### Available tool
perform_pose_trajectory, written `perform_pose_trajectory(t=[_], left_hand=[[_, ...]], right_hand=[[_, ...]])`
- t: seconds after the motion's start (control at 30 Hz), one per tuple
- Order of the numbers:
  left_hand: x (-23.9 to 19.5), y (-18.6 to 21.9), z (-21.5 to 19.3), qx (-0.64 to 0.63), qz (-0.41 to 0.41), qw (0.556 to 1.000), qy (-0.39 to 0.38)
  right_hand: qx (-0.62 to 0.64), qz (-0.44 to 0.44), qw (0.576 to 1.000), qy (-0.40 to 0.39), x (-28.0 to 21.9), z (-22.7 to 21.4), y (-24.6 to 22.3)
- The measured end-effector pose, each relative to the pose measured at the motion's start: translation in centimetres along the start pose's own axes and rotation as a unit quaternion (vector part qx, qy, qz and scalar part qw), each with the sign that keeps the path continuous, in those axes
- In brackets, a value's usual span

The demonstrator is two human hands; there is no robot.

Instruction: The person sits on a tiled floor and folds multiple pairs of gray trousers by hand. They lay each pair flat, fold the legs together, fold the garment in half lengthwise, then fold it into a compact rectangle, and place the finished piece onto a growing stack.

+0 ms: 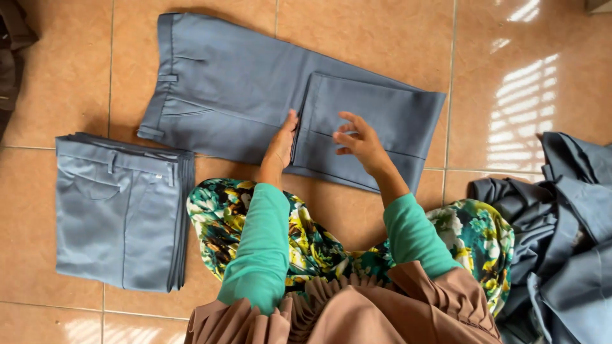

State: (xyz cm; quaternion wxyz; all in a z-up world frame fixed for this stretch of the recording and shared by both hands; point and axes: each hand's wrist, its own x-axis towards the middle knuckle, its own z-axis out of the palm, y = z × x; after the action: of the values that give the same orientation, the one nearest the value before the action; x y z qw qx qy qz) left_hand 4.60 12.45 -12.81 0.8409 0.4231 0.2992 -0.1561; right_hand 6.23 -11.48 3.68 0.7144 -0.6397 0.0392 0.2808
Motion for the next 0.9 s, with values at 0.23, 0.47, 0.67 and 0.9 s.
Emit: perform_pose_trajectory(t=[0.23, 0.47, 0.67, 0.9], left_hand=[[2.1, -0.1, -0.3, 0.481, 0.135, 0.858, 0.118], [-2.6, 2.1, 3.3, 0.632, 0.15, 0.721, 0.242], [-5.0, -2.1, 13.0, 0.705, 0.466, 0.513, 0.146], [-0.4, -2.8, 11.1, 0.779, 0.408, 0.466, 0.095]], right_hand=[[-0.016, -0.011, 0.989, 0.145, -0.7, -5.8, 4.4], [-0.063, -0.036, 0.979, 0.193, -1.0, -6.9, 5.4], [-0.449, -0.378, 0.772, 0.244, 2.4, -3.7, 6.3], [-0.668, -0.169, 0.675, 0.262, 4.4, -10.7, 8.4]])
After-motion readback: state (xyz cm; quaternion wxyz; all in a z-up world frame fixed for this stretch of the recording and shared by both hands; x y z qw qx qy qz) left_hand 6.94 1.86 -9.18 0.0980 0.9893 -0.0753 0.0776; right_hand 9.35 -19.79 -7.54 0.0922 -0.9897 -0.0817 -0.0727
